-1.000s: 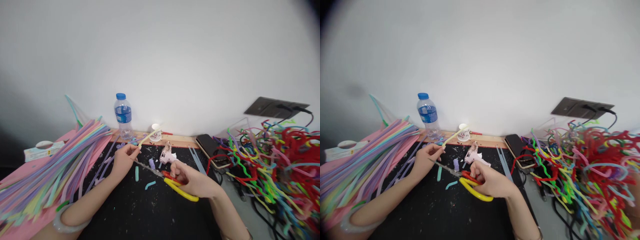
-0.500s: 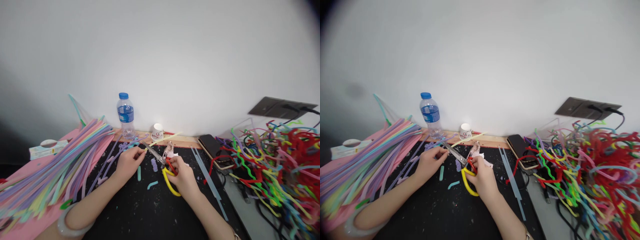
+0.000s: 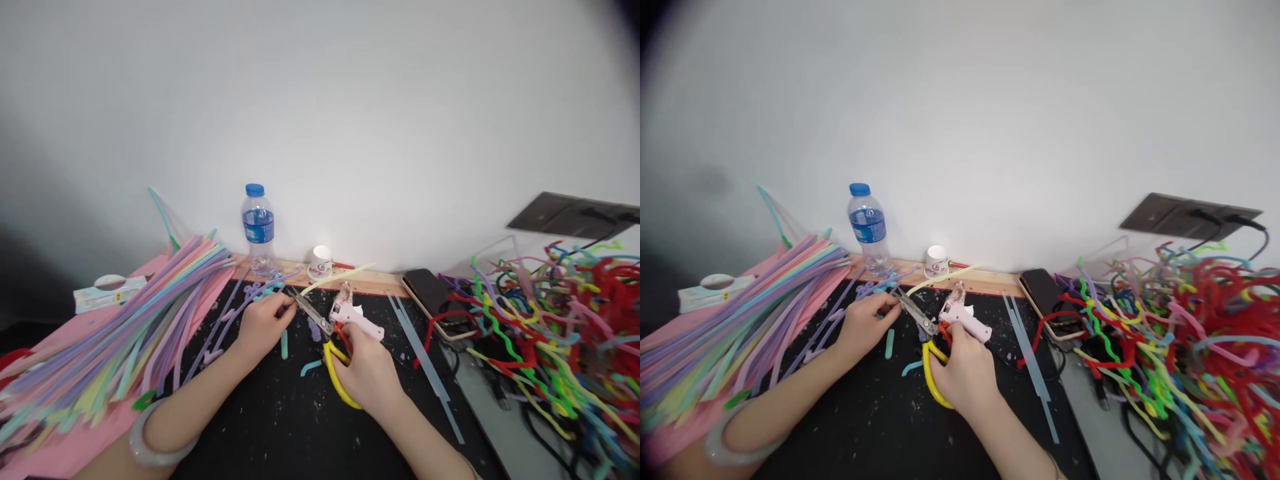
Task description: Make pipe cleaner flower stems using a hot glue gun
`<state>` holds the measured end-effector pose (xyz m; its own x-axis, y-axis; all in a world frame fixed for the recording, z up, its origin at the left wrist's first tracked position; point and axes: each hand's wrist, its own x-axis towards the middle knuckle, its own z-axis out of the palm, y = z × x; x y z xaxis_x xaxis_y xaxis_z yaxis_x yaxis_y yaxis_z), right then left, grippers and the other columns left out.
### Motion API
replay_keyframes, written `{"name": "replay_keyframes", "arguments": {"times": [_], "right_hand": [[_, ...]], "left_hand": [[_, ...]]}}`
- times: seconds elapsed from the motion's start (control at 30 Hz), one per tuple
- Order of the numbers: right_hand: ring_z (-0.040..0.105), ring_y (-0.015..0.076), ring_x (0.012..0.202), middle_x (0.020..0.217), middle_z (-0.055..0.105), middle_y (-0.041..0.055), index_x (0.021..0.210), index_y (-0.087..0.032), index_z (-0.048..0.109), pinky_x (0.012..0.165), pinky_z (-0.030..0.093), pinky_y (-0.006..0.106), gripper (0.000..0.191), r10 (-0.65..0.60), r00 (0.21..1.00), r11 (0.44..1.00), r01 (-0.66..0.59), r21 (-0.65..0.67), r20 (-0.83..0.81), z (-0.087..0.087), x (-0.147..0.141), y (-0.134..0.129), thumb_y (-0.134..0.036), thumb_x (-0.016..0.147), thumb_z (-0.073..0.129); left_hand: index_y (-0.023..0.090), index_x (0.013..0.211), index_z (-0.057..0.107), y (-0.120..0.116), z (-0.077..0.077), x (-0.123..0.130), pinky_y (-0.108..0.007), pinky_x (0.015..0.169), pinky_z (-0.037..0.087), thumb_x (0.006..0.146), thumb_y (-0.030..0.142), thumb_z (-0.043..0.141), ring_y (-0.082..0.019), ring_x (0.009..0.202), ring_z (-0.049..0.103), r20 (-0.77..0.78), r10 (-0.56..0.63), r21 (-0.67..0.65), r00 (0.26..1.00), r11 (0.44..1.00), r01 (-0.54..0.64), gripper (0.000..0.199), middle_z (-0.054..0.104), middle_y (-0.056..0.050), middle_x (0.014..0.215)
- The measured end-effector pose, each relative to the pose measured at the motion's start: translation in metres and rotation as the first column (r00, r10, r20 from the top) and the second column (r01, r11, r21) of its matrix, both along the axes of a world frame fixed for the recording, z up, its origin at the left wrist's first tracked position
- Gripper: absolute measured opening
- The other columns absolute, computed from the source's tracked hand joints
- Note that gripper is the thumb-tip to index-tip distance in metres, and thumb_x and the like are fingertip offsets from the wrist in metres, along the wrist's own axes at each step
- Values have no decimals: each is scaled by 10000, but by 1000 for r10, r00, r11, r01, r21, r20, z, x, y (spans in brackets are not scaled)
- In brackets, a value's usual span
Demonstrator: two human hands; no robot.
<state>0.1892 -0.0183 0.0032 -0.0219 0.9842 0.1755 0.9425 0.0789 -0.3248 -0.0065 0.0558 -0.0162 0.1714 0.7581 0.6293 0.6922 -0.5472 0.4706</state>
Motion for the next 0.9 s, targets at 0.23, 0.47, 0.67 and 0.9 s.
{"name": "replay_keyframes", "arguments": {"times": [0.23,0.47,0.67,0.9], "right_hand": [[662,246,699,767,670,34,919,-204,539,537,370,272,219,-12,998,999,15,-44,58,3,-1,-1,-351,760,561],[660,249,693,769,675,40,901,-206,532,539,360,271,199,-26,997,999,28,-38,70,3,-2,-3,-358,774,549],[659,242,679,761,676,45,888,-205,532,532,343,265,188,-32,997,999,34,-20,69,3,-2,-2,-348,770,564],[663,256,681,782,682,53,897,-207,531,526,336,270,192,-52,994,998,56,-40,93,6,-4,-3,-351,774,559]], "left_hand": [[168,678,593,1,0,0,-217,560,399,819,195,548,-111,528,544,12,-7,-3,1000,1000,7,150,570,25,573],[172,678,602,1,-2,-1,-218,564,406,820,196,542,-112,531,553,16,-5,-3,1000,1000,5,157,585,22,578],[177,681,613,1,-1,0,-220,564,411,820,198,540,-114,533,557,16,1,-20,1000,1000,-1,159,596,21,581],[174,687,621,1,-2,-1,-220,571,414,821,193,542,-114,542,560,20,12,-23,1000,1000,-11,156,605,17,591]]}}
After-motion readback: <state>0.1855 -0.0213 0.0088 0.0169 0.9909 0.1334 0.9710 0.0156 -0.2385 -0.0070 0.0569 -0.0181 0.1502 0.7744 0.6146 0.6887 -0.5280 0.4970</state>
